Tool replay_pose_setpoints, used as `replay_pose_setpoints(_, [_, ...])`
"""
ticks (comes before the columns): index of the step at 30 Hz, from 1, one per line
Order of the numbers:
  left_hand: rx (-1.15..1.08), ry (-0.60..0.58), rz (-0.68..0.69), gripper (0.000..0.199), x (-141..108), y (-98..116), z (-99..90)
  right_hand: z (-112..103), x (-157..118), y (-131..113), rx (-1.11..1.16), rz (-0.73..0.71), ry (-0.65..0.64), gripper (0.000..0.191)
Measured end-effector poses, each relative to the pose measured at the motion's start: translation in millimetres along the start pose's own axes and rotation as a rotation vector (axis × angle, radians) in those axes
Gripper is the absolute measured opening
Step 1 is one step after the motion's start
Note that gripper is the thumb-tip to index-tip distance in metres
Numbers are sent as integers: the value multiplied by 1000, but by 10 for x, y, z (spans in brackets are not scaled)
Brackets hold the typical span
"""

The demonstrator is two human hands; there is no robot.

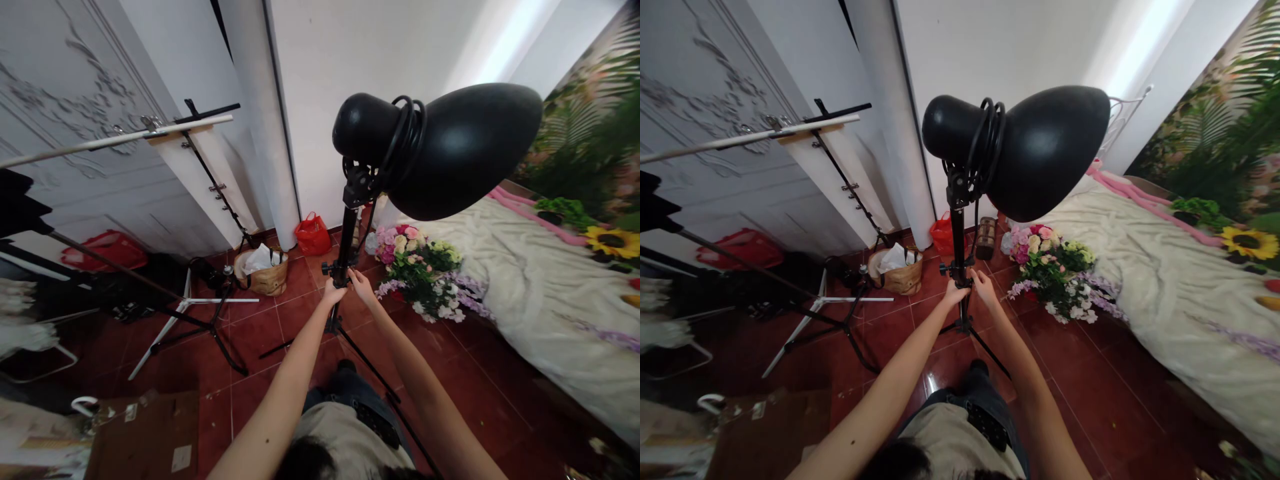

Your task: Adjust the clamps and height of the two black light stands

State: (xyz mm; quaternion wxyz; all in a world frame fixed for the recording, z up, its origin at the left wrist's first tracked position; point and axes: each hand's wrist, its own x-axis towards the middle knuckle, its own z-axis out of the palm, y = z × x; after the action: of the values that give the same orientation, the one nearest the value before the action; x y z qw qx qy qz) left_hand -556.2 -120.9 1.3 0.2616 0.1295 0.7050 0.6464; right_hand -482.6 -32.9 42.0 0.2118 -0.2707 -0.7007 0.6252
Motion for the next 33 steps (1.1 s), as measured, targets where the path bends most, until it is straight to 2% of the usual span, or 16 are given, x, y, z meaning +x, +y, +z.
replay_pose_setpoints(4, [87,-19,-7,20,-47,73,-15,84,-95,42,50,32,101,45])
replay_pose_setpoints(6, [49,-21,-33,21,-83,112,-20,127,-279,182,85,66,156,47])
replay_pose_setpoints(8, [15,-3,-48,25,-115,150,-25,151,-587,404,121,127,153,48])
replay_pose_setpoints(12, [-12,23,-38,37,-169,197,-40,73,-1542,984,176,342,117,53])
replay_pose_setpoints(15, [-18,32,-29,38,-230,201,-48,-101,-2385,1362,201,550,261,59])
replay_pose_setpoints(17, [-18,49,-27,37,-290,204,-50,-252,-2897,1526,186,605,347,57])
replay_pose_setpoints(21, [-2,103,-23,38,-431,263,-55,-559,-3627,1704,148,718,481,55])
replay_pose_setpoints(25, [53,165,-23,37,-570,372,-25,-755,-3997,1840,217,695,531,49])
replay_pose_setpoints(29, [142,211,-40,37,-721,446,73,-826,-4247,1929,275,652,545,44])
replay_pose_setpoints(33, [242,241,-66,37,-1002,322,249,-1023,-4620,1926,266,682,528,39])
